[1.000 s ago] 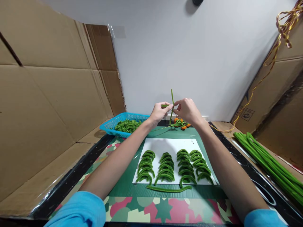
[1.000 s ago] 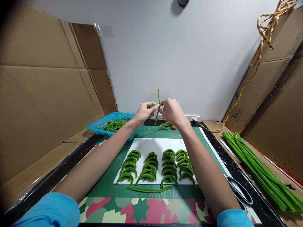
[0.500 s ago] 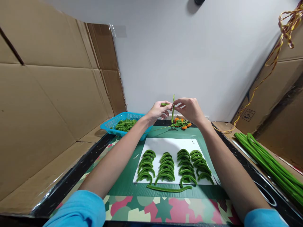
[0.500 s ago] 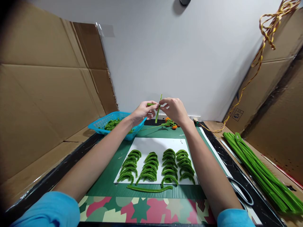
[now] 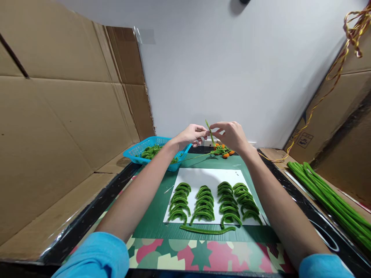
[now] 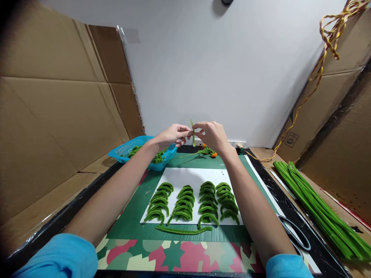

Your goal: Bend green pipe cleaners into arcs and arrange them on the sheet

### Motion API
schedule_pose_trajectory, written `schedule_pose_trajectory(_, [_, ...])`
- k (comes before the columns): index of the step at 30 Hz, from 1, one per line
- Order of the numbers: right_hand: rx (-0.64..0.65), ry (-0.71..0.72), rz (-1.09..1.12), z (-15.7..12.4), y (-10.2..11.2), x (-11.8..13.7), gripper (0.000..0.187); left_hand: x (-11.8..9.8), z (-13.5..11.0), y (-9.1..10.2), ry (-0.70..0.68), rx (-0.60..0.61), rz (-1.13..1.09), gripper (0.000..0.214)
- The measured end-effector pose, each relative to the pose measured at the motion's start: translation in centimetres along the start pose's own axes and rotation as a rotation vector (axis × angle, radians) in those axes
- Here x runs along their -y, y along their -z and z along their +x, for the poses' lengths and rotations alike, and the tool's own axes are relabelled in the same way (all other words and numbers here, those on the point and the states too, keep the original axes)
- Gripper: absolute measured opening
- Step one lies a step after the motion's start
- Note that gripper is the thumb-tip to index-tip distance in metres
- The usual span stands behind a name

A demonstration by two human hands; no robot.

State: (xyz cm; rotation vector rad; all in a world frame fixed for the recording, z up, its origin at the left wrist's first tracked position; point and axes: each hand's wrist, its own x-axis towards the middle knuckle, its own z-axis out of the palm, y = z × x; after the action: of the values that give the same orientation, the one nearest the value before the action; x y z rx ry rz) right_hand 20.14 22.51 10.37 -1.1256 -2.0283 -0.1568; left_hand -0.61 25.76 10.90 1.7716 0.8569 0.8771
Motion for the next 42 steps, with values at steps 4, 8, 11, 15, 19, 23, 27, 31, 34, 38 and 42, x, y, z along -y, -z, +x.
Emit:
schedule_pose_trajectory(4, [-0.001,0.057,-0.002,-0.1,-0.4,-0.4,0.021,0.0,0.1,-0.1,-0.004,-0.021,-0.056,0.020])
schedule_pose_trajectory(8, [-0.001,0.073,-0.012,-0.1,-0.5,-0.8,0.022,-0.1,0.1,-0.5,-0.019,-0.027,-0.078,0.014])
schedule_pose_trajectory(11, [0.000,0.055,0.007,-0.1,-0.3,-0.8,0.022,-0.2,0.0,-0.7,-0.038,-0.034,-0.095,0.011])
schedule_pose_trajectory(15, [-0.020,0.059,0.048,-0.2,0.0,-0.8,0.020,-0.4,0.0,-0.8,-0.053,-0.050,-0.119,0.010])
schedule_pose_trajectory(19, [-0.035,0.063,0.065,-0.2,-0.1,-1.0,0.020,-0.4,-0.1,-0.7,-0.043,-0.041,-0.126,0.015])
schedule_pose_trajectory(23, [-0.069,0.087,0.085,-0.1,-0.3,-1.2,0.020,-0.6,-0.2,-0.8,-0.037,-0.040,-0.142,0.018])
schedule_pose_trajectory(27, [-0.105,0.128,0.132,-0.1,-0.4,-1.5,0.022,-0.8,-0.2,-1.0,-0.061,-0.043,-0.190,0.017])
schedule_pose_trajectory(31, [-0.106,0.114,0.174,0.0,-0.5,-1.5,0.023,-0.7,-0.2,-1.1,-0.122,-0.066,-0.172,0.016])
schedule_pose_trajectory(34, [-0.108,0.094,0.210,0.0,-0.6,-1.5,0.022,-0.4,0.0,-1.1,-0.173,-0.084,-0.147,0.016])
schedule_pose_trajectory(38, [-0.114,0.050,0.330,0.1,-0.9,-1.4,0.028,-0.4,0.0,-1.2,-0.237,-0.113,-0.102,0.017])
schedule_pose_trajectory(42, [-0.098,-0.025,0.582,0.1,-1.0,-1.3,0.044,-0.9,-0.3,-1.6,-0.310,-0.129,-0.034,0.017])
